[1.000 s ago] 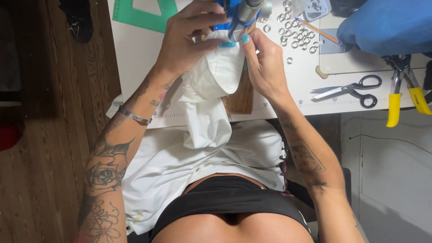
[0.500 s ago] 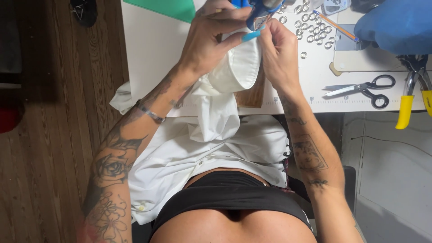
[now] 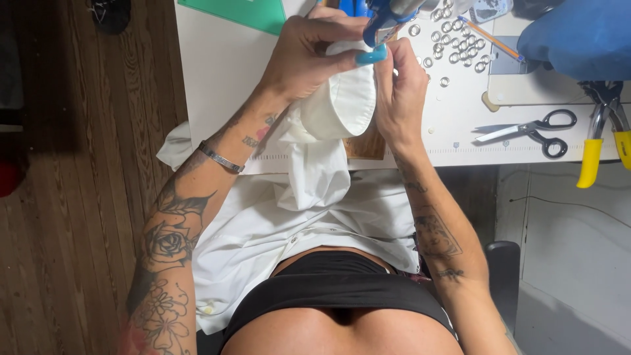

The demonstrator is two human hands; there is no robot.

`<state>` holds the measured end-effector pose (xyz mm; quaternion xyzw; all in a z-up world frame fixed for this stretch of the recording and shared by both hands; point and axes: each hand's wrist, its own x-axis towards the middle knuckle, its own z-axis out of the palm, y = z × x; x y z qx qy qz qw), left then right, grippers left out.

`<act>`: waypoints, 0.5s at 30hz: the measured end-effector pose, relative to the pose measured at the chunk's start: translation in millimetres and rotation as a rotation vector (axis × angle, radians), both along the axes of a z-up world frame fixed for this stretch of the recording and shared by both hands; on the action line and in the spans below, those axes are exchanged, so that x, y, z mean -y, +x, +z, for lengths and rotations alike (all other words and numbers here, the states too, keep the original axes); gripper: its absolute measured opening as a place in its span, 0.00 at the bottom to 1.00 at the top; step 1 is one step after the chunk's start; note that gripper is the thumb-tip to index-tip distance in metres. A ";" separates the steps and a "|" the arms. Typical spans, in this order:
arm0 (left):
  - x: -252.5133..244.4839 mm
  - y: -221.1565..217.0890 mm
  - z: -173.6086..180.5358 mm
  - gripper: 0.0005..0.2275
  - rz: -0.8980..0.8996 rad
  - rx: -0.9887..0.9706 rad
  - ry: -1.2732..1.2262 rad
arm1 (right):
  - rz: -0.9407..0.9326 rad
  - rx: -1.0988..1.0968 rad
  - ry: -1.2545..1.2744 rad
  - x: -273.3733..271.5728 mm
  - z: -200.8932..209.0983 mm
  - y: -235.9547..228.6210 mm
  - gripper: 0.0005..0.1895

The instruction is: Cutting fabric and using a manual press to install metal grommets.

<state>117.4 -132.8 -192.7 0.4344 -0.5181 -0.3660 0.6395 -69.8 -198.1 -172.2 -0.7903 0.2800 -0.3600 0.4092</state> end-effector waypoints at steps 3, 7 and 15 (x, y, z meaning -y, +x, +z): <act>2.1 -5.1 -5.1 0.12 0.003 -0.055 -0.067 | -0.010 -0.006 0.000 -1.6 -2.0 -2.9 0.11; 3.4 -1.3 -6.1 0.12 0.000 -0.057 -0.085 | 0.001 -0.009 0.021 2.1 1.7 -0.5 0.11; 5.2 0.2 -6.3 0.11 0.024 -0.017 -0.165 | 0.022 0.029 -0.042 -1.4 -1.4 0.0 0.11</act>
